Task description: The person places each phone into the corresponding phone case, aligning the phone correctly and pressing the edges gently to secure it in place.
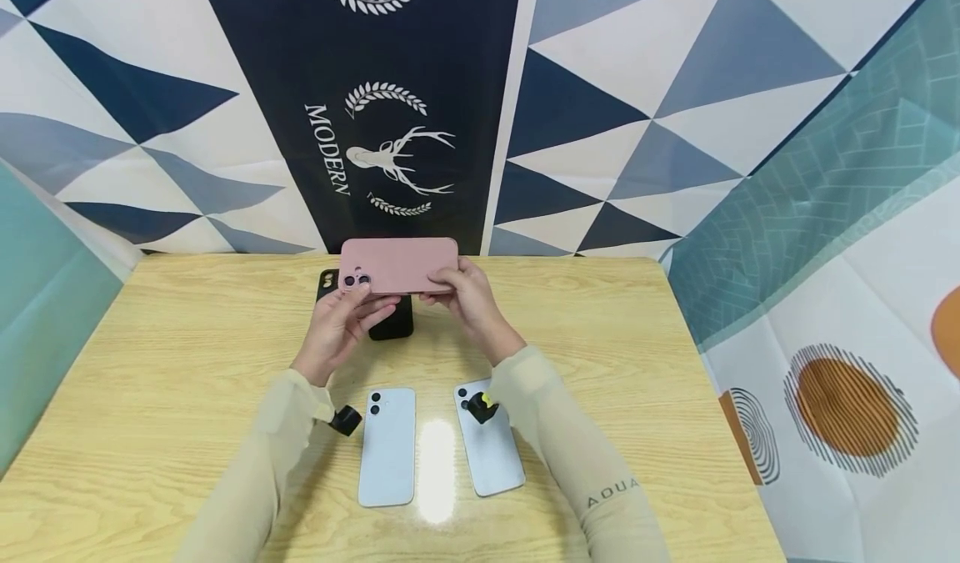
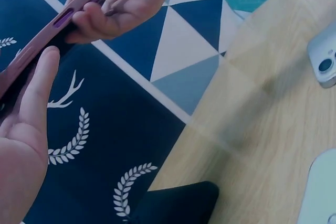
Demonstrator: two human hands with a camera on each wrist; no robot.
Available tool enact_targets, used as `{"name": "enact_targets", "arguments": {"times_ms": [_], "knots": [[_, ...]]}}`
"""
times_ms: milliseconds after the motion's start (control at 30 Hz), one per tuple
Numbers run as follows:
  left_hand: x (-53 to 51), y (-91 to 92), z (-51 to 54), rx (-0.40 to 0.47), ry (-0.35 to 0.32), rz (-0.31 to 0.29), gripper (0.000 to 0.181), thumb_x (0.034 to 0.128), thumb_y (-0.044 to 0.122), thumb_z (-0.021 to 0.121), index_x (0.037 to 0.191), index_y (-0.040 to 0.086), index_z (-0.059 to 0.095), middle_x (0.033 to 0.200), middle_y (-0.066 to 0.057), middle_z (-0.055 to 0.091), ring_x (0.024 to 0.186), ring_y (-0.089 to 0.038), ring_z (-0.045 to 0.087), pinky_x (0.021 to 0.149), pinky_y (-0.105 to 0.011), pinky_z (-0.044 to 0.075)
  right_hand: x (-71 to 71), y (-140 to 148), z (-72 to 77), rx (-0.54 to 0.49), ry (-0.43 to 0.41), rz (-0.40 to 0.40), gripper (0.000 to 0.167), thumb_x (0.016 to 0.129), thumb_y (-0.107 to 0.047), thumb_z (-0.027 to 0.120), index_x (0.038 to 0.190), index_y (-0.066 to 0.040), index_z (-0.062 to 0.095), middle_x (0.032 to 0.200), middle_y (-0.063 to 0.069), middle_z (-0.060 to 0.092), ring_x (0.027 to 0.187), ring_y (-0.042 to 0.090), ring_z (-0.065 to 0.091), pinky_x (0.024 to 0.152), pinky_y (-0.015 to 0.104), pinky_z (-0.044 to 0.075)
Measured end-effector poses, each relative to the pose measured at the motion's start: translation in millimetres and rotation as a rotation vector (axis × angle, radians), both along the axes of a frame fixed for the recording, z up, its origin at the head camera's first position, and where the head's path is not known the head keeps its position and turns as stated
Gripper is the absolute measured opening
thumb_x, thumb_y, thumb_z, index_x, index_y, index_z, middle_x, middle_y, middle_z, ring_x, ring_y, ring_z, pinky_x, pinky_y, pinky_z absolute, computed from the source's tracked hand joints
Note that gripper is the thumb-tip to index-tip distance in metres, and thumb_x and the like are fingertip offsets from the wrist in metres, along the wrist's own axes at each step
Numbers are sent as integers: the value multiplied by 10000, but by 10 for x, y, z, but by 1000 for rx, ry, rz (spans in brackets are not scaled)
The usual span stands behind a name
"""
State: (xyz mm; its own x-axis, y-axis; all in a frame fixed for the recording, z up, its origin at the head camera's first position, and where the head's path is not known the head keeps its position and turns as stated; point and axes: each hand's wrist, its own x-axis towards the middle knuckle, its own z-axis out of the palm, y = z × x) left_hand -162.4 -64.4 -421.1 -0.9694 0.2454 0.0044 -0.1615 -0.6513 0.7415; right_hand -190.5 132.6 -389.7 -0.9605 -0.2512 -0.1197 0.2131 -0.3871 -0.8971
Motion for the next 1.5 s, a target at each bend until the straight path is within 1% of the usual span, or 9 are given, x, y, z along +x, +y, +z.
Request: {"name": "enact_targets", "arguments": {"times_ms": [133,267,400,567,700,933,1100,1300,1500], "knots": [[15,-62,20,40,32,-15,210,983,194,491,1086,26,565,987,-122,717,951,-252,689,871,-372,543,-1,19,0,-9,3,2,145,905,31,422,999,-64,476,698,4,670,573,119,607,565,210,504],[35,-104,22,73,37,3,258,1003,198,443,1146,14,553,985,-140,716,951,-276,687,864,-382,546,3,27,5,-14,13,-1,146,904,25,419,1013,-54,475,703,3,666,572,119,602,560,206,499],[47,-130,4,75,50,6,253,999,159,447,1160,10,571,1008,-132,712,939,-254,692,856,-361,548,3,47,-3,-22,3,-11,133,904,28,422,1005,-44,469,702,9,660,564,122,594,555,202,493],[39,-135,-23,67,71,8,213,987,109,460,1101,21,618,1007,-116,716,925,-228,697,844,-334,550,0,59,-21,-16,-7,-3,124,906,23,424,1004,-39,468,713,10,662,570,117,594,555,198,489],[39,-131,-22,53,70,30,207,987,86,454,1075,25,630,990,-104,721,903,-219,703,827,-324,555,4,61,-24,-12,-7,5,136,911,17,427,1023,-43,477,724,8,668,574,116,599,560,202,490],[29,-133,-2,-1,13,77,236,997,60,401,1041,44,633,945,-80,729,857,-185,710,799,-302,564,12,45,-19,-1,12,15,168,903,21,449,1050,-49,488,749,-2,688,590,112,621,568,204,506],[19,-149,4,-14,-42,76,154,965,67,492,1015,52,637,933,-64,727,858,-169,709,807,-300,561,17,20,-21,0,6,13,160,900,21,457,1037,-55,490,751,3,690,591,116,624,572,206,517],[-10,-143,16,-76,-69,83,104,907,42,591,999,53,638,930,-46,723,845,-161,709,804,-295,562,18,6,-40,-10,12,2,153,901,23,451,1027,-57,488,735,1,688,585,121,621,570,214,512],[-23,-91,48,-131,-72,75,180,908,-4,568,1084,36,574,921,-21,716,833,-136,709,778,-273,570,23,-10,-57,-6,22,42,150,906,23,435,1030,-44,485,743,-8,695,584,107,629,588,223,519]]}}
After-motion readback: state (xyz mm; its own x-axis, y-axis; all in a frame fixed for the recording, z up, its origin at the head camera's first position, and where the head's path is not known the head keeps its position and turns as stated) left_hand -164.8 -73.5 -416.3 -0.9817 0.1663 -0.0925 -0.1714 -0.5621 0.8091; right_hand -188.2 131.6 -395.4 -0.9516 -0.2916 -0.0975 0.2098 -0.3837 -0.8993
